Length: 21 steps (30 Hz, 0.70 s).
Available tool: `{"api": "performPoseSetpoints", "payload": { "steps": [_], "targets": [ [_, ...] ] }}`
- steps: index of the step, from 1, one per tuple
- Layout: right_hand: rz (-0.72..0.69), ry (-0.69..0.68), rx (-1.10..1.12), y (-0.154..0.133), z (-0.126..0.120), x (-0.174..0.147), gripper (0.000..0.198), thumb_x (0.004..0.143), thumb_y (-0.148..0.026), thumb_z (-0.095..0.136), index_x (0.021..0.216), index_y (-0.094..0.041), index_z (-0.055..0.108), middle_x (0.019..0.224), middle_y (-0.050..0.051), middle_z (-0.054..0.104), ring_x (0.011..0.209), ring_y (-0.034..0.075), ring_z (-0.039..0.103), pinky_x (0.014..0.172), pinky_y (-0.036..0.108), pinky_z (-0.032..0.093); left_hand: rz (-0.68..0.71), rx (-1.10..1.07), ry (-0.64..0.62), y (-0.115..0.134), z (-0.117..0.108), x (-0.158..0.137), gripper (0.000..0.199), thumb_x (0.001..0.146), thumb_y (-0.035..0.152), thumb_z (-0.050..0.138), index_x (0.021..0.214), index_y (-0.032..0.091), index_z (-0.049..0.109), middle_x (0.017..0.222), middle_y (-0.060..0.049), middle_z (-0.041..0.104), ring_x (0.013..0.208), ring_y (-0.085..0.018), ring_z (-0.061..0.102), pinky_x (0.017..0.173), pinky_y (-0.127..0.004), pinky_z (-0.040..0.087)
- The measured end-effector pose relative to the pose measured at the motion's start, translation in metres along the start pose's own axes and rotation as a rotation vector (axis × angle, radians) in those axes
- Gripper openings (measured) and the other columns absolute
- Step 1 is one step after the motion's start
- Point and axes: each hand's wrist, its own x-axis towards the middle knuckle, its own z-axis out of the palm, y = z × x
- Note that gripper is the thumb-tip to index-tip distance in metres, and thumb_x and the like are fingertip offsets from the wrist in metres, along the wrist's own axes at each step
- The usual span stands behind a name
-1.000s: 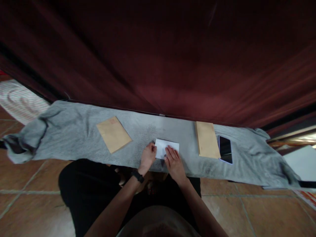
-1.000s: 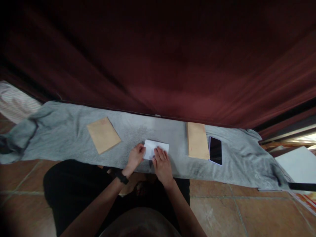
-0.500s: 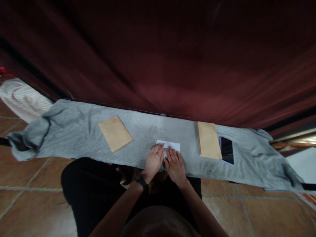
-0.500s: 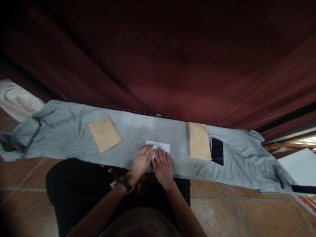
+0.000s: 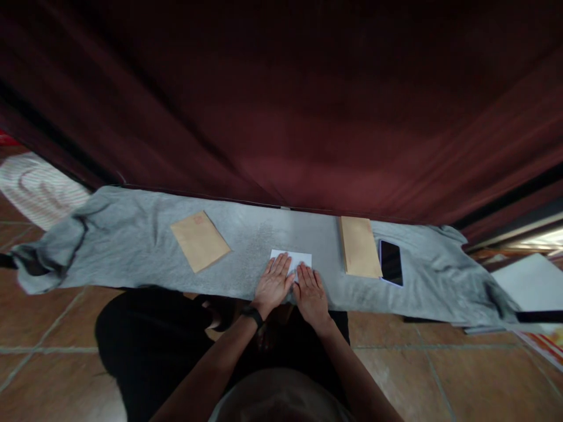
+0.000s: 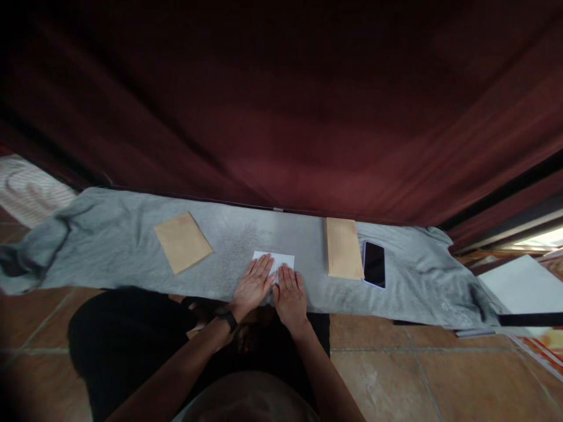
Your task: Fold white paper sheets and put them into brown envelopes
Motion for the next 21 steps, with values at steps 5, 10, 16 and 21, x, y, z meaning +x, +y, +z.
{"api": "performPoseSetpoints", "payload": {
  "steps": [5,10,16,21],
  "targets": [
    [0.011,0.01,0.019,0.0001,-0.0009,0.0,0.051,0.104,-0.029,0.037,0.152,-0.012,0.039,0.153,0.013,0.046,0.142,0.025,0.044,0.119,0.047,0.03,-0.008,-0.014,0.016,-0.0001,0.0029,0.0006,0.053,0.101,0.035,0.039,0.151,0.016,0.042,0.158,-0.01,0.038,0.149,-0.023,0.031,0.125,-0.045,0.021],
    [0.016,0.029,0.016,-0.0012,0.0002,0.0004,0.052,0.104,-0.03,0.038,0.152,-0.012,0.038,0.153,0.013,0.046,0.141,0.026,0.044,0.119,0.047,0.03,-0.013,0.013,0.01,0.0013,0.002,0.0005,0.055,0.1,0.033,0.037,0.151,0.014,0.041,0.159,-0.011,0.037,0.15,-0.022,0.029,0.125,-0.044,0.019],
    [0.046,0.03,-0.006,-0.0026,-0.0004,-0.0004,0.052,0.103,-0.03,0.039,0.152,-0.01,0.039,0.153,0.015,0.045,0.141,0.027,0.044,0.118,0.048,0.031,-0.03,0.064,0.018,0.0046,0.001,0.001,0.057,0.098,0.032,0.039,0.151,0.011,0.04,0.159,-0.014,0.037,0.15,-0.024,0.028,0.124,-0.045,0.021],
    [0.051,0.055,-0.011,-0.0026,-0.0002,-0.0009,0.053,0.103,-0.032,0.04,0.152,-0.011,0.038,0.153,0.015,0.045,0.141,0.028,0.044,0.118,0.048,0.031,-0.033,0.118,0.017,0.0023,0.0061,0.0022,0.057,0.098,0.03,0.038,0.15,0.009,0.041,0.158,-0.016,0.037,0.149,-0.026,0.03,0.122,-0.045,0.025]
  ]
}}
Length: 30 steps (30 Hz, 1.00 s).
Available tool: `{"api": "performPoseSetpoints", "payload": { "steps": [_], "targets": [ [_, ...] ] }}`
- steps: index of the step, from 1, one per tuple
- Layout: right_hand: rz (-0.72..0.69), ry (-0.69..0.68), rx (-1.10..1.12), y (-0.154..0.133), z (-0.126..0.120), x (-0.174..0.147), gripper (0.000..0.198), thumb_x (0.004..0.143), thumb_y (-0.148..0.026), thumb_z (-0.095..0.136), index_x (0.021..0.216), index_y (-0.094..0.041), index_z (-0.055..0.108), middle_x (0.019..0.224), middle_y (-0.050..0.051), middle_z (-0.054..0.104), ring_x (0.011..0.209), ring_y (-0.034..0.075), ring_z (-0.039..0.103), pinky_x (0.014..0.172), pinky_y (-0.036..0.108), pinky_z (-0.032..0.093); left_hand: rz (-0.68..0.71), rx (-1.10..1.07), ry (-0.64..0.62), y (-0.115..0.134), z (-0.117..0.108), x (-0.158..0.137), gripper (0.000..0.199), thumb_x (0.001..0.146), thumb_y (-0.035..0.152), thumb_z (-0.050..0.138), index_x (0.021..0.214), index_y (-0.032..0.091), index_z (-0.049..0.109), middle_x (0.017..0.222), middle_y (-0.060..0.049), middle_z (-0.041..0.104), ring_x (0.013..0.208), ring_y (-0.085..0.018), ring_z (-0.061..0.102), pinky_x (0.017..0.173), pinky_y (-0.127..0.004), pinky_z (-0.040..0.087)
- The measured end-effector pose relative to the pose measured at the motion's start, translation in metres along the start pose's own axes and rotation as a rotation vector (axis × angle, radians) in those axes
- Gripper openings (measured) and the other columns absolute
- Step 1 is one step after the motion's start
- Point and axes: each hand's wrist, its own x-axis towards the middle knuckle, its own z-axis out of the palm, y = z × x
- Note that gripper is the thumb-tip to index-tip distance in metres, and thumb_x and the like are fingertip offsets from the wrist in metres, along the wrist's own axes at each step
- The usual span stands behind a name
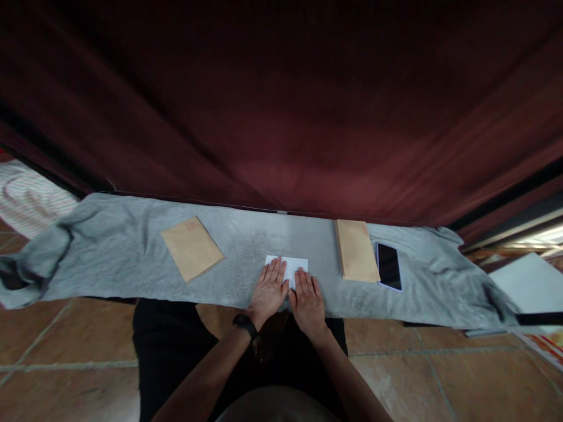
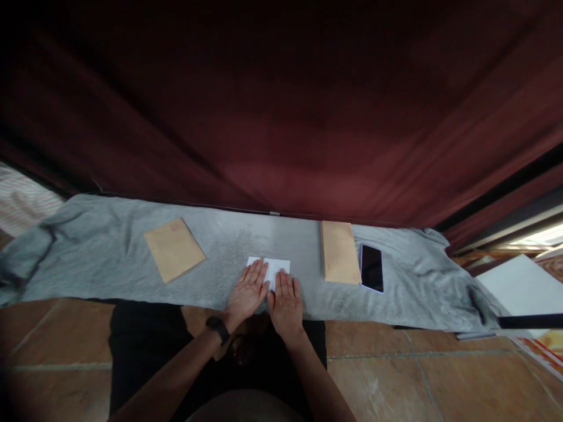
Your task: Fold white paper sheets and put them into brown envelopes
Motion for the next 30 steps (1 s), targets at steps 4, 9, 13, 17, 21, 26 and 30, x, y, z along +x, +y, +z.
{"api": "performPoseSetpoints", "payload": {
  "steps": [4,9,13,17,21,26,30],
  "targets": [
    [-0.003,-0.001,-0.019,-0.001,-0.001,0.001,0.053,0.103,-0.032,0.04,0.151,-0.009,0.039,0.153,0.016,0.045,0.14,0.028,0.045,0.118,0.048,0.03,-0.001,0.068,-0.013,0.0,0.001,0.0,0.057,0.099,0.032,0.037,0.15,0.009,0.041,0.158,-0.014,0.038,0.149,-0.026,0.031,0.122,-0.044,0.028],
    [-0.01,0.008,-0.041,-0.002,-0.001,0.001,0.052,0.103,-0.031,0.04,0.149,-0.008,0.042,0.153,0.016,0.046,0.14,0.028,0.045,0.118,0.048,0.029,-0.002,0.144,-0.008,-0.001,0.003,-0.002,0.057,0.1,0.034,0.038,0.151,0.01,0.039,0.159,-0.013,0.037,0.15,-0.024,0.029,0.123,-0.043,0.026],
    [-0.008,0.018,-0.046,-0.003,0.001,0.001,0.05,0.103,-0.031,0.04,0.148,-0.01,0.045,0.152,0.015,0.047,0.139,0.028,0.046,0.117,0.048,0.029,0.014,0.143,0.008,-0.005,0.005,-0.005,0.058,0.1,0.036,0.039,0.152,0.011,0.039,0.16,-0.012,0.034,0.151,-0.024,0.026,0.124,-0.044,0.024],
    [-0.013,-0.012,-0.045,-0.002,0.001,0.003,0.05,0.102,-0.031,0.041,0.148,-0.011,0.046,0.152,0.014,0.046,0.139,0.027,0.045,0.118,0.048,0.028,0.022,0.132,0.018,-0.005,0.005,-0.005,0.058,0.099,0.035,0.039,0.152,0.011,0.038,0.16,-0.012,0.034,0.151,-0.024,0.026,0.124,-0.045,0.023],
    [-0.006,-0.026,-0.025,-0.001,0.001,0.003,0.049,0.103,-0.031,0.041,0.147,-0.011,0.046,0.152,0.014,0.047,0.139,0.026,0.045,0.119,0.047,0.026,0.015,0.106,0.03,-0.004,0.002,-0.004,0.057,0.1,0.036,0.038,0.151,0.01,0.04,0.159,-0.013,0.036,0.15,-0.024,0.028,0.124,-0.044,0.023],
    [0.023,-0.037,0.044,-0.001,-0.002,0.0,0.048,0.104,-0.031,0.037,0.146,-0.011,0.048,0.151,0.014,0.048,0.141,0.027,0.044,0.12,0.049,0.024,0.007,0.103,0.028,-0.003,0.001,-0.005,0.058,0.1,0.036,0.039,0.151,0.009,0.039,0.159,-0.015,0.035,0.15,-0.026,0.028,0.123,-0.045,0.024],
    [0.111,-0.092,0.189,-0.001,-0.012,0.015,0.046,0.107,-0.03,0.027,0.139,-0.014,0.056,0.144,0.013,0.057,0.138,0.023,0.048,0.12,0.05,0.023,-0.024,0.109,0.0,0.003,0.006,0.002,0.055,0.1,0.028,0.034,0.151,0.006,0.038,0.159,-0.017,0.036,0.15,-0.027,0.027,0.123,-0.048,0.023]
  ]
}}
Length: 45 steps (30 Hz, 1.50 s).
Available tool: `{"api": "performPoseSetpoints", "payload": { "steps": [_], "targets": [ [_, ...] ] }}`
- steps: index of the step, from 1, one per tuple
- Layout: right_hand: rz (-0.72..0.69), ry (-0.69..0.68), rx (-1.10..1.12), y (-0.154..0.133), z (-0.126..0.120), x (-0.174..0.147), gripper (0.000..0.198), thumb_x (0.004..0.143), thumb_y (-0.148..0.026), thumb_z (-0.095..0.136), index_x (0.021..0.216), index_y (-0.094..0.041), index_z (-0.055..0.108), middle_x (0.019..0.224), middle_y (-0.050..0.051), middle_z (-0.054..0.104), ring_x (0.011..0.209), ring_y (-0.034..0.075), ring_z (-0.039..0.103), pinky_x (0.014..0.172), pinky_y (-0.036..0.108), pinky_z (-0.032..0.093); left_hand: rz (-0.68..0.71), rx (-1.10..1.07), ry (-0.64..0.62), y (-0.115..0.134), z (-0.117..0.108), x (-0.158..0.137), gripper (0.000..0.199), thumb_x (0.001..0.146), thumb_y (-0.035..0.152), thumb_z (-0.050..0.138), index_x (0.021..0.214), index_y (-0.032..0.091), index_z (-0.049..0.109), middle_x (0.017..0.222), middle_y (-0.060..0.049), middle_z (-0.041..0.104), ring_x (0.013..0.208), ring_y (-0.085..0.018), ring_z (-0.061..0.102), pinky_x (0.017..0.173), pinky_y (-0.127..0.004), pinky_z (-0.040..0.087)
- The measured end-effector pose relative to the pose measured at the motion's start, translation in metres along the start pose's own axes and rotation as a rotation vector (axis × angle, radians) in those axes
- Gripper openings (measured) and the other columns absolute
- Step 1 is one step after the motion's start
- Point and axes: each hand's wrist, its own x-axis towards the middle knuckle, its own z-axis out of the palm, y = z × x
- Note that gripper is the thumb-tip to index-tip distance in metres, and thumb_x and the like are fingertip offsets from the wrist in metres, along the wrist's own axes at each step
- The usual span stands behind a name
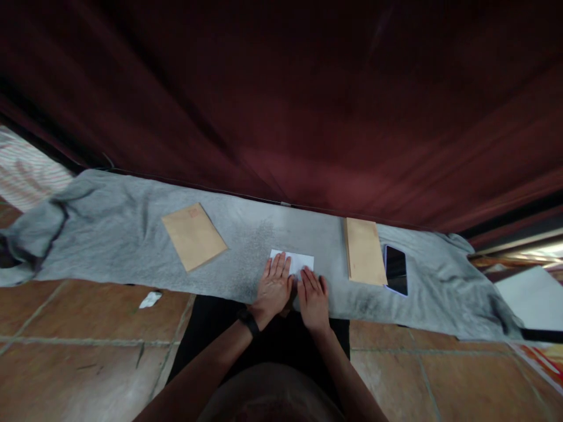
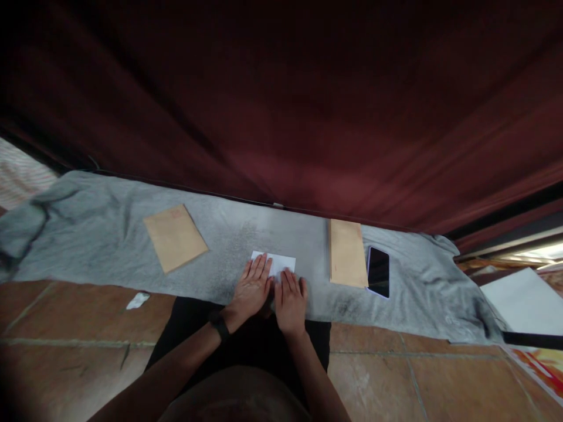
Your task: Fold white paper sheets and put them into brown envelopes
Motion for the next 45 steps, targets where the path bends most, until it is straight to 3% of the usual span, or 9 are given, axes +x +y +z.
{"api": "performPoseSetpoints", "payload": {
  "steps": [5,8,12,17,30,32,37,41,45],
  "targets": [
    [-0.009,-0.037,0.151,-0.01,-0.001,0.037,0.051,0.107,-0.033,0.021,0.147,-0.015,0.047,0.151,0.01,0.049,0.143,0.019,0.04,0.119,0.043,0.031,0.062,-0.027,-0.061,0.013,0.014,0.014,0.06,0.095,0.025,0.04,0.153,0.008,0.034,0.159,-0.016,0.036,0.151,-0.026,0.026,0.124,-0.047,0.022],
    [-0.049,-0.073,0.103,-0.011,0.009,0.045,0.052,0.107,-0.033,0.021,0.151,-0.014,0.041,0.154,0.011,0.045,0.145,0.019,0.037,0.119,0.042,0.032,0.076,-0.029,-0.042,0.011,0.016,0.015,0.061,0.095,0.023,0.039,0.154,0.008,0.032,0.16,-0.016,0.033,0.151,-0.026,0.024,0.124,-0.046,0.022],
    [-0.082,-0.074,-0.065,-0.004,0.021,0.038,0.052,0.107,-0.033,0.026,0.152,-0.011,0.039,0.155,0.015,0.042,0.148,0.024,0.033,0.121,0.049,0.026,0.03,-0.015,-0.004,-0.008,0.008,0.011,0.058,0.097,0.019,0.031,0.154,0.004,0.031,0.161,-0.016,0.032,0.152,-0.024,0.023,0.124,-0.044,0.023],
    [-0.073,-0.041,-0.206,0.01,0.024,0.028,0.058,0.105,-0.037,0.033,0.152,-0.003,0.035,0.157,0.021,0.035,0.147,0.03,0.033,0.119,0.051,0.027,-0.076,-0.002,0.011,-0.03,0.0,0.006,0.057,0.101,0.03,0.029,0.153,0.005,0.035,0.159,-0.015,0.036,0.151,-0.024,0.024,0.124,-0.045,0.021],
    [-0.007,0.04,-0.231,0.023,0.013,0.014,0.059,0.106,-0.038,0.033,0.153,-0.004,0.032,0.156,0.024,0.037,0.145,0.031,0.035,0.116,0.054,0.029,-0.118,-0.037,0.042,-0.032,-0.002,0.006,0.061,0.101,0.033,0.03,0.155,0.005,0.029,0.158,-0.016,0.036,0.151,-0.026,0.025,0.124,-0.05,0.019],
    [-0.011,0.037,-0.211,0.016,0.013,0.016,0.056,0.106,-0.035,0.032,0.153,-0.004,0.033,0.156,0.023,0.038,0.147,0.03,0.033,0.117,0.054,0.03,-0.09,-0.043,0.045,-0.028,-0.005,0.004,0.06,0.101,0.032,0.031,0.155,0.006,0.031,0.16,-0.014,0.034,0.152,-0.026,0.023,0.125,-0.049,0.018],
    [-0.119,-0.049,-0.138,-0.009,0.018,0.018,0.052,0.107,-0.029,0.024,0.155,-0.011,0.032,0.158,0.014,0.037,0.148,0.023,0.031,0.118,0.047,0.031,0.131,-0.05,0.01,-0.009,-0.006,-0.01,0.057,0.097,0.018,0.031,0.153,0.004,0.034,0.16,-0.014,0.034,0.15,-0.021,0.027,0.125,-0.041,0.023],
    [-0.146,-0.078,-0.174,-0.012,0.02,0.015,0.052,0.106,-0.032,0.03,0.154,-0.013,0.035,0.157,0.013,0.039,0.148,0.024,0.032,0.121,0.046,0.027,0.121,-0.02,-0.005,-0.007,-0.002,-0.02,0.058,0.096,0.015,0.03,0.153,0.004,0.033,0.159,-0.015,0.037,0.149,-0.021,0.029,0.124,-0.041,0.025],
    [-0.13,-0.044,-0.22,0.0,0.016,0.011,0.054,0.106,-0.035,0.035,0.155,-0.013,0.033,0.158,0.014,0.037,0.147,0.025,0.035,0.12,0.047,0.028,0.106,-0.017,0.016,-0.018,-0.005,-0.026,0.058,0.099,0.028,0.037,0.151,0.002,0.035,0.158,-0.019,0.037,0.15,-0.026,0.027,0.123,-0.044,0.027]
  ]
}}
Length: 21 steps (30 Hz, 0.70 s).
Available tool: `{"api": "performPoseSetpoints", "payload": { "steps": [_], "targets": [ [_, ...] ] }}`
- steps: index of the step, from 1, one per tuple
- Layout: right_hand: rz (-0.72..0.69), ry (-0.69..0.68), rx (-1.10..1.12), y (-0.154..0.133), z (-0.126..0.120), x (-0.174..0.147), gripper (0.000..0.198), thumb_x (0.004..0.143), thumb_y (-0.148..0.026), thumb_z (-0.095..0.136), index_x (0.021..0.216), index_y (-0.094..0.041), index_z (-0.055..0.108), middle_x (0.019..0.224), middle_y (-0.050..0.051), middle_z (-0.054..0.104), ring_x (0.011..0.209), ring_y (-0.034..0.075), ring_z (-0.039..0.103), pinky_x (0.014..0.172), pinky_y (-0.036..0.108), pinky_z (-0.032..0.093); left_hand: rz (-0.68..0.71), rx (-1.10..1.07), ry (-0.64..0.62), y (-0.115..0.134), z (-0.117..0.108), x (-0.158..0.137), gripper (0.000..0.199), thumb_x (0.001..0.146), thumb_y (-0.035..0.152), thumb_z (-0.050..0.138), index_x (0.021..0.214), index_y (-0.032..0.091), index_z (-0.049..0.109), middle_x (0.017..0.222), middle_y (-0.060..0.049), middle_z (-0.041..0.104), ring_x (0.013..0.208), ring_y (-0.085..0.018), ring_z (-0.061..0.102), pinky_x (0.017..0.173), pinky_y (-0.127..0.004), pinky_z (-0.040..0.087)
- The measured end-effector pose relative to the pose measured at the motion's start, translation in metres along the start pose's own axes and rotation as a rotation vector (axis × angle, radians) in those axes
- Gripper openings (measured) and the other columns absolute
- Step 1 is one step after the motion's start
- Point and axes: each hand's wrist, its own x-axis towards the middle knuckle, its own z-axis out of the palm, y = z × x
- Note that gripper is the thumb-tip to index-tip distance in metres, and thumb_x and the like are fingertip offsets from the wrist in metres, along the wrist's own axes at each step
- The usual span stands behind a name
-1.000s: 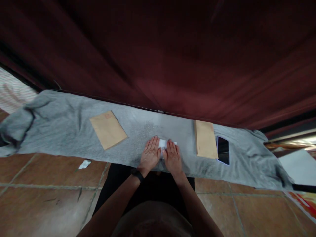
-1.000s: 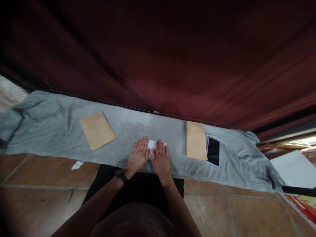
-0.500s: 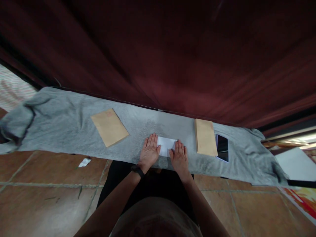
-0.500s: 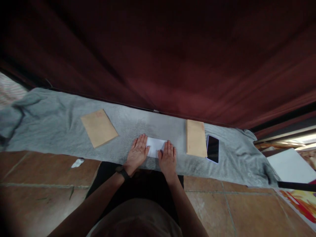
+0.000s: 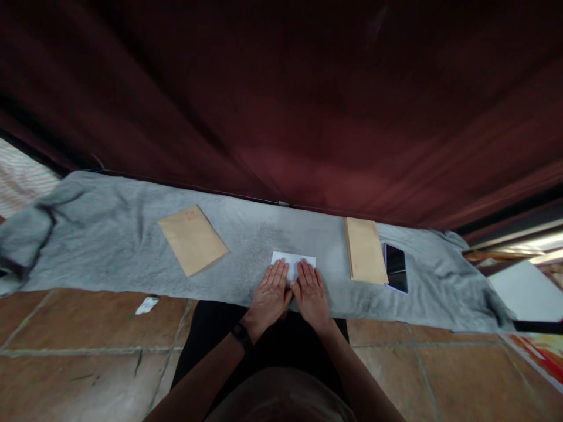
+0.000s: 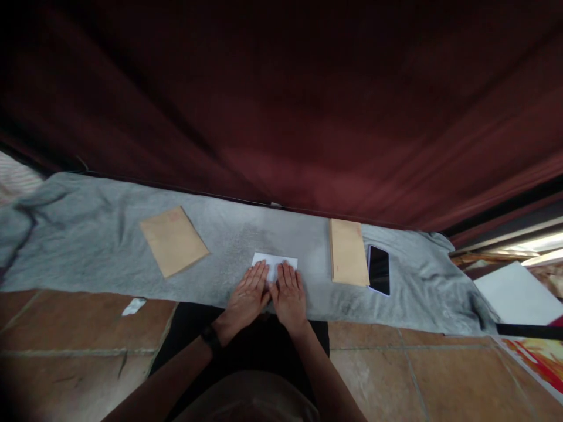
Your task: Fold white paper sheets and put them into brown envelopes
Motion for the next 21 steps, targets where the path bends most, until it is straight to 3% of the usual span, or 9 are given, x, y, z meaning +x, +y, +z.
{"api": "performPoseSetpoints", "payload": {
  "steps": [7,14,21],
  "targets": [
    [0.034,0.041,-0.054,0.013,0.001,-0.006,0.056,0.104,-0.036,0.039,0.155,-0.014,0.032,0.159,0.013,0.036,0.145,0.027,0.037,0.119,0.047,0.027,-0.071,0.001,0.042,-0.01,0.0,-0.004,0.062,0.101,0.037,0.036,0.152,0.002,0.034,0.155,-0.021,0.041,0.149,-0.028,0.03,0.122,-0.049,0.03],
    [0.072,0.055,-0.052,0.012,0.003,-0.006,0.055,0.103,-0.032,0.039,0.154,-0.014,0.034,0.158,0.012,0.038,0.145,0.026,0.038,0.119,0.047,0.027,0.017,-0.047,-0.02,0.004,0.004,0.033,0.054,0.102,0.03,0.03,0.15,0.009,0.04,0.156,-0.013,0.042,0.148,-0.022,0.033,0.122,-0.044,0.029],
    [0.094,0.121,-0.052,0.018,0.005,-0.01,0.06,0.103,-0.035,0.038,0.156,-0.007,0.027,0.155,0.02,0.041,0.145,0.028,0.038,0.117,0.049,0.032,-0.068,-0.015,0.043,-0.011,0.008,0.028,0.059,0.101,0.035,0.033,0.152,0.005,0.036,0.156,-0.018,0.04,0.148,-0.027,0.031,0.121,-0.046,0.03]
  ]
}}
